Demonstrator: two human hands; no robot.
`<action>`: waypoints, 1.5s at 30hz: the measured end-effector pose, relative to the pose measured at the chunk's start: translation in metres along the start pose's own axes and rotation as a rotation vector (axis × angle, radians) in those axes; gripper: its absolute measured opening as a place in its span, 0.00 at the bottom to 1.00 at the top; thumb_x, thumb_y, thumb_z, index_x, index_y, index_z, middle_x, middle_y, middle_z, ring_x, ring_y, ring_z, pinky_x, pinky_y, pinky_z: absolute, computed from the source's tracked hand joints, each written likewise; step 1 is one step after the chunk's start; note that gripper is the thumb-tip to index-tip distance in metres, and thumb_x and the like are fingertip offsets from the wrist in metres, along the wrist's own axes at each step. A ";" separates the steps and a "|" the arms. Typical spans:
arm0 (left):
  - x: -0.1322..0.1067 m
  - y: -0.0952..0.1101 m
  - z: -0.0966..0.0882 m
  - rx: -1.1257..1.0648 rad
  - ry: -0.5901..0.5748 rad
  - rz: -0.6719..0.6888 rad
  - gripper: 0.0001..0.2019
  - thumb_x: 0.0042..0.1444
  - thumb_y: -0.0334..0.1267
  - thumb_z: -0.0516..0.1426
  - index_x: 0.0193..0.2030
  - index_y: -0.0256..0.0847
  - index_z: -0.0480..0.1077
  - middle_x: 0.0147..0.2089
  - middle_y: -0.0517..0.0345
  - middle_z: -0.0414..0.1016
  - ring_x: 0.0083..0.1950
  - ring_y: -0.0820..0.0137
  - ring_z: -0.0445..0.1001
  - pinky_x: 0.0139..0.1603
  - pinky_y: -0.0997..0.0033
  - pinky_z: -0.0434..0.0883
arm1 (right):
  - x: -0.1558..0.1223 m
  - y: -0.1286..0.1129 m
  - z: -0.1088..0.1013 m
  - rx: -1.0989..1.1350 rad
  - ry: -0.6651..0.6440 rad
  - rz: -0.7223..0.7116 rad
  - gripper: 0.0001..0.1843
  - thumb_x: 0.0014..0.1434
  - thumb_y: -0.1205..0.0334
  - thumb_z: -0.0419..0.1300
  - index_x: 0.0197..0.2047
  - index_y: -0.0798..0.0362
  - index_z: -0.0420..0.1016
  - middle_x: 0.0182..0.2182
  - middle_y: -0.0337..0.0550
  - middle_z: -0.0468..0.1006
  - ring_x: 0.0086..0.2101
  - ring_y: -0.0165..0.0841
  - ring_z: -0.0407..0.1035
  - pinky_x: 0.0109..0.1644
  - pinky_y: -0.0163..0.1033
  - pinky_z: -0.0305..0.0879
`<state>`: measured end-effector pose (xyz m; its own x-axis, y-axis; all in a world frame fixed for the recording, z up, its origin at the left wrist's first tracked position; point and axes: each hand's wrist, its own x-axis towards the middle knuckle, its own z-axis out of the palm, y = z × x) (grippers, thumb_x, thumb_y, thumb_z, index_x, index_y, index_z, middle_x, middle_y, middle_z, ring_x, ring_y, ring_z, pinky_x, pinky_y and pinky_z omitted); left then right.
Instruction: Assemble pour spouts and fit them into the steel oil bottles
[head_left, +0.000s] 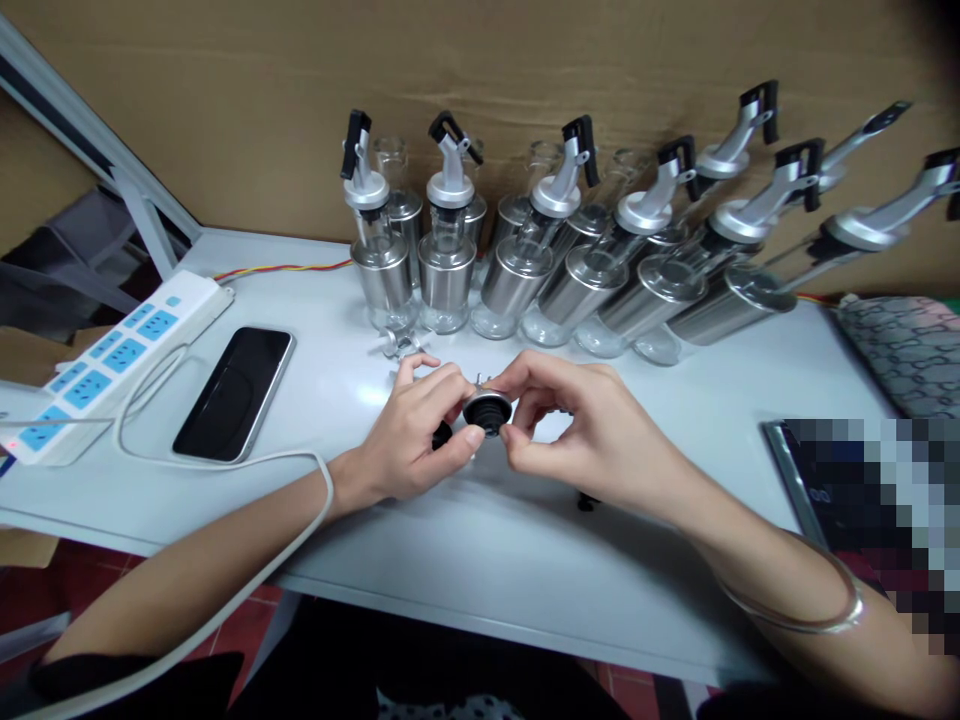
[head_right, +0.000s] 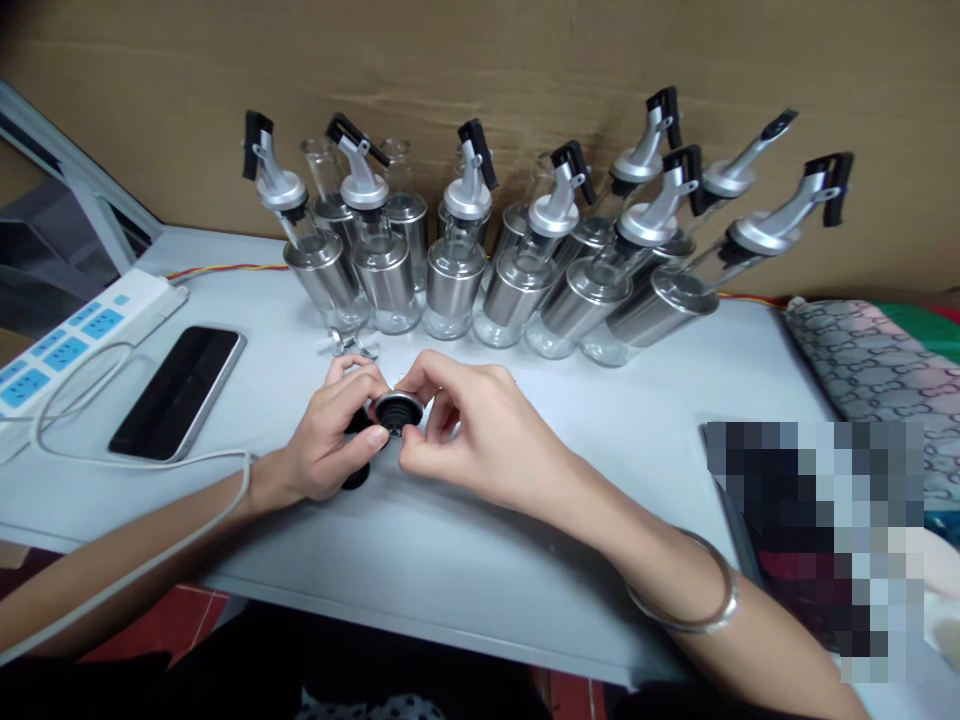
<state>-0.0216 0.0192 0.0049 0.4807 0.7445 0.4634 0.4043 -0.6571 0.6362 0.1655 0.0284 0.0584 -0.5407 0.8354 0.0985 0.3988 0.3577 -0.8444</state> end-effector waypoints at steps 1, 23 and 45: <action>0.000 0.000 0.000 -0.003 0.002 0.000 0.08 0.61 0.42 0.47 0.34 0.41 0.58 0.28 0.63 0.61 0.31 0.70 0.62 0.52 0.59 0.57 | 0.000 0.000 0.001 0.004 0.005 0.003 0.07 0.47 0.70 0.57 0.33 0.54 0.67 0.22 0.31 0.69 0.20 0.23 0.65 0.25 0.29 0.62; 0.002 0.002 0.001 0.080 -0.031 -0.077 0.08 0.64 0.40 0.44 0.36 0.40 0.58 0.32 0.61 0.64 0.34 0.70 0.64 0.52 0.59 0.58 | 0.005 0.010 -0.001 0.094 -0.021 0.108 0.07 0.48 0.67 0.57 0.33 0.52 0.63 0.22 0.31 0.67 0.19 0.23 0.62 0.22 0.30 0.55; 0.002 0.002 0.004 0.295 0.039 0.173 0.11 0.58 0.36 0.53 0.48 0.41 0.62 0.41 0.54 0.70 0.38 0.68 0.71 0.39 0.69 0.69 | 0.004 0.013 -0.040 -0.267 -0.283 -0.106 0.06 0.62 0.64 0.55 0.39 0.51 0.73 0.34 0.41 0.79 0.33 0.32 0.72 0.37 0.36 0.64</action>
<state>-0.0167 0.0186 0.0041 0.5341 0.6194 0.5754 0.5298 -0.7756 0.3431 0.1985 0.0531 0.0691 -0.7573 0.6531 -0.0026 0.4880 0.5632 -0.6668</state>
